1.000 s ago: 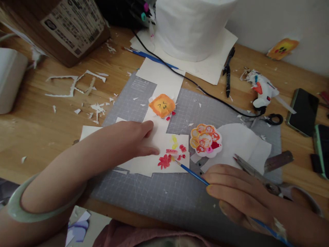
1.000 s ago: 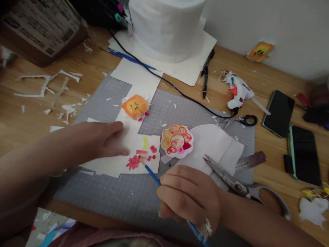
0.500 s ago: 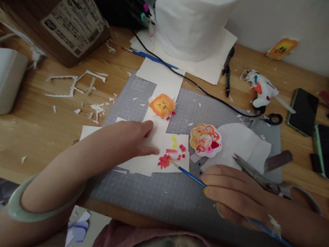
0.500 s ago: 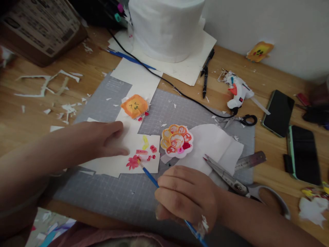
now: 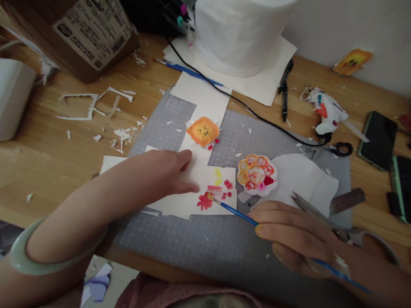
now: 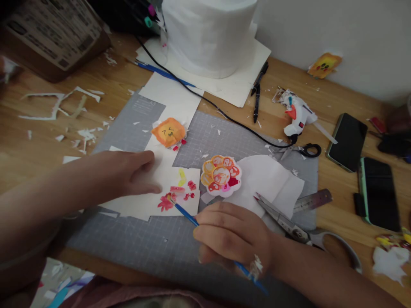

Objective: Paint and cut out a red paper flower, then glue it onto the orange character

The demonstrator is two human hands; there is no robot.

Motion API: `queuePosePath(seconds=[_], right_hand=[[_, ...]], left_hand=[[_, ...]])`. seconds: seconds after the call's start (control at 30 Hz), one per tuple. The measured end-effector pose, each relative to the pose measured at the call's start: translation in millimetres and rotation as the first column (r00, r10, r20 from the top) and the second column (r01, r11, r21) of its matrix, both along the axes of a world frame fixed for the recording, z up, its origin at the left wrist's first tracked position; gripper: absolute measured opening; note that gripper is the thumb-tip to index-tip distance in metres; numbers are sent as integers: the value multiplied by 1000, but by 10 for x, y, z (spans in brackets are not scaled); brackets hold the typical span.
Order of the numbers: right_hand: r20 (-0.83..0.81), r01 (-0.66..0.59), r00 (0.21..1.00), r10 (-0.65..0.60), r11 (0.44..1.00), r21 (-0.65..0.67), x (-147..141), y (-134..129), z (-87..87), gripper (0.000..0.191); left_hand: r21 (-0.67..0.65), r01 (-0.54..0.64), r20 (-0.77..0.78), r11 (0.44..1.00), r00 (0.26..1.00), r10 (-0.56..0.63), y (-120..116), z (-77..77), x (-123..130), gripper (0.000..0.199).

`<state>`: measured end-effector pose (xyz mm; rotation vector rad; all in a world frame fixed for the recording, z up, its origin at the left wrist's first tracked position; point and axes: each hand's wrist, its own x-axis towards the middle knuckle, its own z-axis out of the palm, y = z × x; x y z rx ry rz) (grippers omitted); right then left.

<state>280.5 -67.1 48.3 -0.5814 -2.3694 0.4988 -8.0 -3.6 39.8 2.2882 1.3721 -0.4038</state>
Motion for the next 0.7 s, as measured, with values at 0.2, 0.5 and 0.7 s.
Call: queuePosePath(seconds=[0.2,0.5,0.7], right_hand=[[-124,-23,992,27,999,31,-122,41,-134,21],[-97,22,995,-12,994,106,-93,20,-88,25],[-63,3,998,5,992,124,-108,26,-45,25]], left_hand=[[-23,-17,-1,1000,1000,17,7,34,30,45],[5,2,10,1000,1000,-2,-2,34,41,42],[-11,-2,-5,1000,1000,2,8,65,53,40]])
